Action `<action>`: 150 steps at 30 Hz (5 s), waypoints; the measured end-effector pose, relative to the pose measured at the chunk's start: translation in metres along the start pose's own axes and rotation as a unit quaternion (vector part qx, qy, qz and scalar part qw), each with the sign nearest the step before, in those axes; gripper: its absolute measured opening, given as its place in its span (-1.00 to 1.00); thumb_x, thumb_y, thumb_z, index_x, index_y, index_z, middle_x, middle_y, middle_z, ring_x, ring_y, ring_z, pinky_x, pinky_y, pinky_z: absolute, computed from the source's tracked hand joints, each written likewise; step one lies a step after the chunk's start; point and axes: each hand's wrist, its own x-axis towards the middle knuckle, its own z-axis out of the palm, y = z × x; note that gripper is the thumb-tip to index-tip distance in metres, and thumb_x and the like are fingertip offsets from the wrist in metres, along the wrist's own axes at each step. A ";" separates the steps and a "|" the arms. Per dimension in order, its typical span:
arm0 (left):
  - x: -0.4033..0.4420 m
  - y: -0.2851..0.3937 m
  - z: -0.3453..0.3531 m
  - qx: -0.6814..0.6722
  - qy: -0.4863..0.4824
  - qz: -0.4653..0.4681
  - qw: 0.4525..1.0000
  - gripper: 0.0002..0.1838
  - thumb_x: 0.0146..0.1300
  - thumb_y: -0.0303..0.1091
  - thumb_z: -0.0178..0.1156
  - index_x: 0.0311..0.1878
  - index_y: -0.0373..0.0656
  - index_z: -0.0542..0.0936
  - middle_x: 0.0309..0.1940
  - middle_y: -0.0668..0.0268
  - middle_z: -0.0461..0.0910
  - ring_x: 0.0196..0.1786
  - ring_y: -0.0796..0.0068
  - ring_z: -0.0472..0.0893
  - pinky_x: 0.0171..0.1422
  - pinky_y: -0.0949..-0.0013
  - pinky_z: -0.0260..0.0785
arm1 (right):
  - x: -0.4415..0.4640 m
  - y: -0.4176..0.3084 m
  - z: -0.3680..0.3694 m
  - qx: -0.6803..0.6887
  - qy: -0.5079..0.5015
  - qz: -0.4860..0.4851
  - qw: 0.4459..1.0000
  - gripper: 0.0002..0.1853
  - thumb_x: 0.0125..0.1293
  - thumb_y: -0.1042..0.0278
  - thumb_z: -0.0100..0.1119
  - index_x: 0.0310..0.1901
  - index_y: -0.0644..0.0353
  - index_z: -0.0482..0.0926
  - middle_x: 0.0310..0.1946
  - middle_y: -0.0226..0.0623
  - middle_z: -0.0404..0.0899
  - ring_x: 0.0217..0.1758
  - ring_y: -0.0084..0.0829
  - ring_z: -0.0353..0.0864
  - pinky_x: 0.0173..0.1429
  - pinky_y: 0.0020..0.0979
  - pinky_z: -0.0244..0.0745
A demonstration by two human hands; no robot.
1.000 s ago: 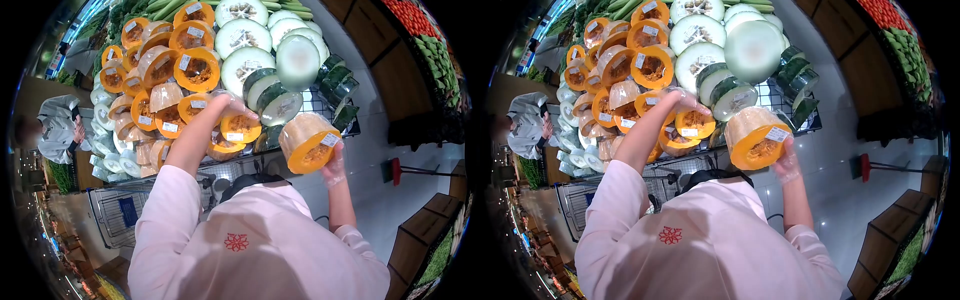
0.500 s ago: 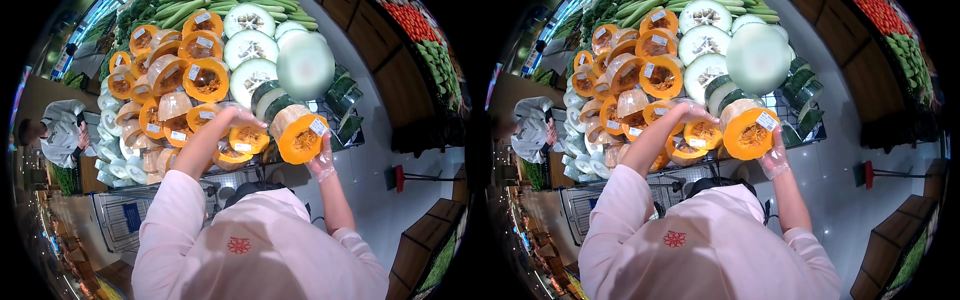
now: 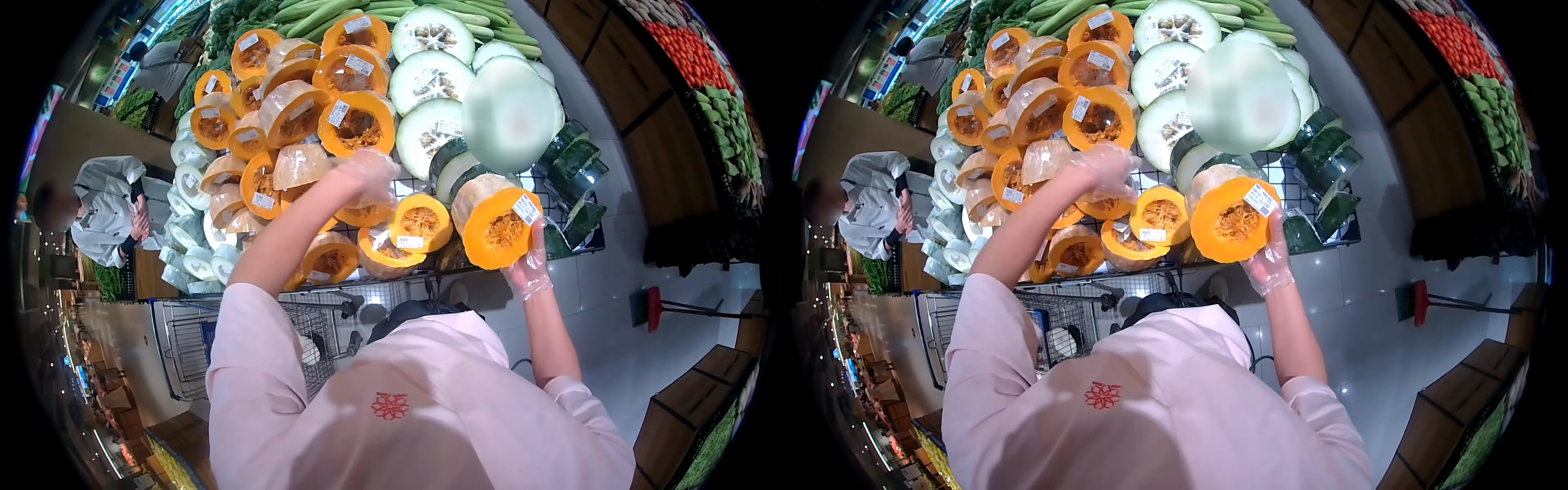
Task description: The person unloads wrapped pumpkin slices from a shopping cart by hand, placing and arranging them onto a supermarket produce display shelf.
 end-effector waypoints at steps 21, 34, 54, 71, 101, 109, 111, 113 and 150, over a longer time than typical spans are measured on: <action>0.002 -0.046 0.027 -0.080 0.004 -0.085 0.993 0.19 0.05 0.69 0.15 0.35 -0.34 0.52 0.23 -0.20 0.52 0.34 -0.12 0.52 0.45 0.07 0.36 | 0.035 0.034 0.050 -0.047 -0.031 0.021 0.998 -0.21 0.41 -0.17 0.28 0.52 0.06 0.28 0.43 -0.23 0.45 0.47 -0.18 0.47 0.52 -0.04 0.47; -0.040 -0.024 0.003 -0.077 -0.051 -0.086 0.992 0.15 -0.04 0.12 0.55 0.56 -0.11 0.20 0.29 -0.07 0.51 0.37 -0.05 0.51 0.44 0.06 0.37 | 0.042 0.034 0.056 -0.117 -0.038 -0.008 0.992 -0.22 0.39 -0.12 0.34 0.50 0.08 0.30 0.41 -0.24 0.47 0.46 -0.21 0.48 0.52 -0.10 0.48; -0.111 0.004 0.076 -0.135 0.228 -0.069 0.962 -0.43 0.05 -0.35 0.39 0.18 -0.21 0.52 0.11 -0.04 0.49 0.23 -0.09 0.53 0.30 0.00 0.47 | 0.116 0.086 0.225 -0.738 -0.239 -0.264 0.573 -0.38 0.03 0.00 0.61 0.01 0.31 0.69 -0.15 -0.04 0.77 -0.07 -0.13 0.78 0.10 -0.26 0.65; -0.116 -0.018 0.104 -0.178 0.345 0.053 0.920 -0.45 0.11 -0.42 0.32 0.23 -0.16 0.53 0.19 0.00 0.53 0.27 -0.05 0.55 0.33 0.01 0.47 | 0.167 0.161 0.257 -0.938 -0.213 -0.148 0.227 -0.35 -0.11 -0.09 0.55 -0.15 0.38 0.71 -0.14 0.15 0.71 0.00 0.02 0.73 0.12 -0.13 0.66; -0.175 0.062 0.247 -0.393 0.694 -0.157 0.582 -0.53 0.22 -0.39 0.33 0.21 -0.14 0.53 0.13 0.09 0.56 0.20 -0.04 0.59 0.33 0.05 0.46 | 0.137 0.166 0.182 -0.880 -0.310 -0.357 0.051 -0.02 0.17 0.25 0.48 0.56 0.15 0.12 0.45 0.22 0.24 0.46 0.26 0.30 0.50 0.03 0.30; -0.245 0.124 0.380 -0.475 0.611 -0.312 0.551 -0.62 0.23 -0.45 0.30 0.14 -0.19 0.60 0.14 0.07 0.59 0.21 -0.04 0.57 0.36 0.04 0.42 | 0.110 0.185 0.220 -0.904 -0.275 -0.320 0.068 0.02 0.03 0.11 0.59 0.50 0.22 0.26 0.37 0.15 0.38 0.44 0.14 0.38 0.50 -0.04 0.35; -0.252 0.145 0.428 -0.514 0.593 -0.368 0.498 -0.55 0.20 -0.50 0.29 0.20 -0.21 0.58 0.14 0.08 0.58 0.20 0.05 0.59 0.36 0.10 0.43 | 0.100 0.179 0.220 -0.906 -0.236 -0.328 0.125 0.06 0.04 0.10 0.59 0.54 0.21 0.21 0.48 0.17 0.30 0.55 0.14 0.29 0.57 -0.03 0.27; -0.262 0.172 0.451 -0.591 0.581 -0.428 0.362 -0.59 0.30 -0.52 0.26 0.23 -0.23 0.56 0.13 0.14 0.59 0.16 0.29 0.63 0.29 0.23 0.49 | 0.092 0.170 0.207 -0.852 -0.256 -0.398 0.222 -0.06 0.19 0.11 0.53 0.53 0.23 0.25 0.44 0.18 0.35 0.50 0.12 0.37 0.53 -0.07 0.34; -0.378 0.463 0.478 -0.529 0.689 -0.185 -0.461 -0.43 0.55 0.00 0.04 -0.66 0.11 0.24 -0.78 0.52 0.16 -0.76 0.59 0.17 -0.69 0.49 0.02 | -0.134 0.287 0.069 -0.605 -0.235 0.264 0.713 -0.66 0.52 0.15 0.16 -0.43 0.08 0.41 -0.56 -0.38 0.43 -0.46 -0.49 0.43 -0.32 -0.43 0.32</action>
